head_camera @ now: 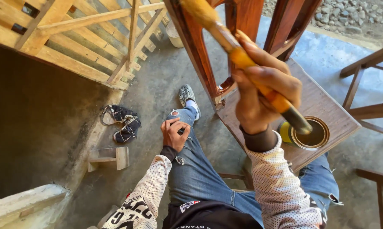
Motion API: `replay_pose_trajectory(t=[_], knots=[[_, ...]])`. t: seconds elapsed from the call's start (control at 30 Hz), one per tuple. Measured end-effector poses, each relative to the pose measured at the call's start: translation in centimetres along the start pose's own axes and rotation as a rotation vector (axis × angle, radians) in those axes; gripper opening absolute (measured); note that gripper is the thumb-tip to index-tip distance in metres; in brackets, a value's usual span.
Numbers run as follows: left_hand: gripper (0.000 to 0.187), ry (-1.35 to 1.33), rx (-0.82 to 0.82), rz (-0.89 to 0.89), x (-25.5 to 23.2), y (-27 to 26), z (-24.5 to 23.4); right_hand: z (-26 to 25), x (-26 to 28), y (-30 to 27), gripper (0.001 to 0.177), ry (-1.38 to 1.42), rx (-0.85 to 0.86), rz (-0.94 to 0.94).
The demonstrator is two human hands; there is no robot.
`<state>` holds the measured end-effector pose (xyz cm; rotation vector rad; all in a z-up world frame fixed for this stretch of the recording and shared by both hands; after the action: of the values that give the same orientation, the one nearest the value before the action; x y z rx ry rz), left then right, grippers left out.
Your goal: Applying paint or varnish to a wooden chair using a paintbrush.
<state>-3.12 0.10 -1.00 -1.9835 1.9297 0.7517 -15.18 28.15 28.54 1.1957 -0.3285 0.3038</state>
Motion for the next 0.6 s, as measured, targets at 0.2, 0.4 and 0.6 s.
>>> replay_pose_trajectory(t=[0.2,0.4,0.6], knots=[[0.014,0.006,0.004,-0.015,0.0,0.0,-0.1,-1.5,-1.0,-7.8,0.018,0.032,0.054,0.106],[0.017,0.015,0.022,-0.034,-0.3,0.2,-0.3,-6.5,-0.5,-17.3,0.014,-0.122,0.089,0.485],[0.016,0.009,0.052,-0.046,-0.3,0.3,-0.3,-6.9,-0.6,-13.2,0.022,-0.138,-0.075,0.495]])
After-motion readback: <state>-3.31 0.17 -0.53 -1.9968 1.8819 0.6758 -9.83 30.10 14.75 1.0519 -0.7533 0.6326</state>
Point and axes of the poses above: each hand's wrist, its own y-axis towards the middle knuckle, its own z-axis out of the palm, x = y × z, the point moved 2 cm from there along y, towards the middle knuckle, and after that the axes turned 5 degrees about x, right-handed, at the moved point
